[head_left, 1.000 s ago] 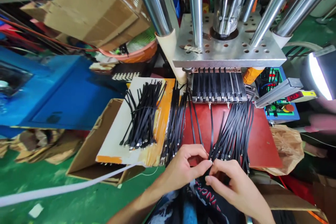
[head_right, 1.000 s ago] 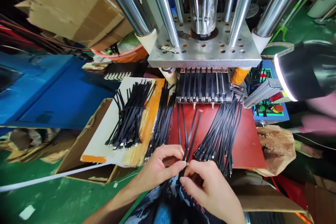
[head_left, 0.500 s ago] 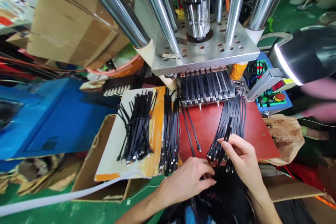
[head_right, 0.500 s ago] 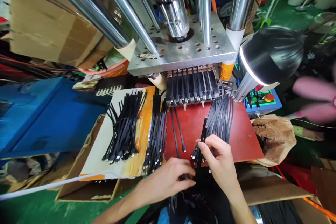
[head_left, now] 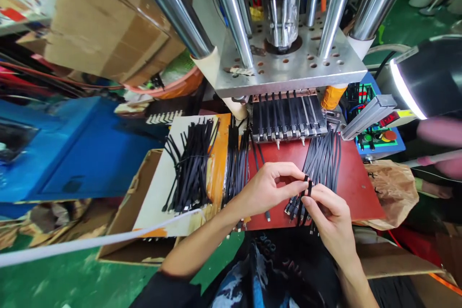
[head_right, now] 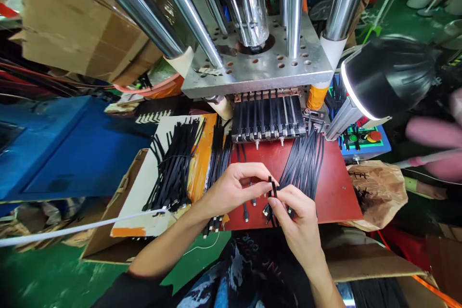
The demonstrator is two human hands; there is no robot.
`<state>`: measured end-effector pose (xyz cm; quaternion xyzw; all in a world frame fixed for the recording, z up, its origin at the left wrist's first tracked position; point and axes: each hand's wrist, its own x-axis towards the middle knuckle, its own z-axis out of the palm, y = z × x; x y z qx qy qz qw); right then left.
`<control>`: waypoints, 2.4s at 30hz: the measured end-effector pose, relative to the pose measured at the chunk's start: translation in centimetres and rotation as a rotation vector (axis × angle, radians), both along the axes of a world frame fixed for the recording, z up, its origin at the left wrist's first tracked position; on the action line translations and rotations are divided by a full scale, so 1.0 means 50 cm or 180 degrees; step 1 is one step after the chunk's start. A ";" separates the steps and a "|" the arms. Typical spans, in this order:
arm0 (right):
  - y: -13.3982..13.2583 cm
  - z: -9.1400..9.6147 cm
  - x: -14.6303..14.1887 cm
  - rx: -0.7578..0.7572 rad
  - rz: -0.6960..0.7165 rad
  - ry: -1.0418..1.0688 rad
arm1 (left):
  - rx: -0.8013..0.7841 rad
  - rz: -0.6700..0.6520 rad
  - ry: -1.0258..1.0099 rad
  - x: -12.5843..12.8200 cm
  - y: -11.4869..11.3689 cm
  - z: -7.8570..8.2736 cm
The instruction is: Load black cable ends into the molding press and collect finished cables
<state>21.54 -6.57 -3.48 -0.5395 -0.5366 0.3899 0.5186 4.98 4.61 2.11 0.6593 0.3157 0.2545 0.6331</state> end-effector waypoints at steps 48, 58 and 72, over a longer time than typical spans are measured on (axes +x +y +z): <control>0.508 0.037 0.221 0.0072 0.0873 -0.1417 | 0.4311 -0.0663 0.1846 0.058 0.220 -0.077; 0.502 0.020 0.220 0.0144 0.0543 -0.1186 | 0.4500 -0.0441 0.2234 0.080 0.202 -0.075; 0.506 0.030 0.204 0.0310 0.0292 -0.1705 | 0.4002 0.0061 0.2366 0.111 0.149 -0.092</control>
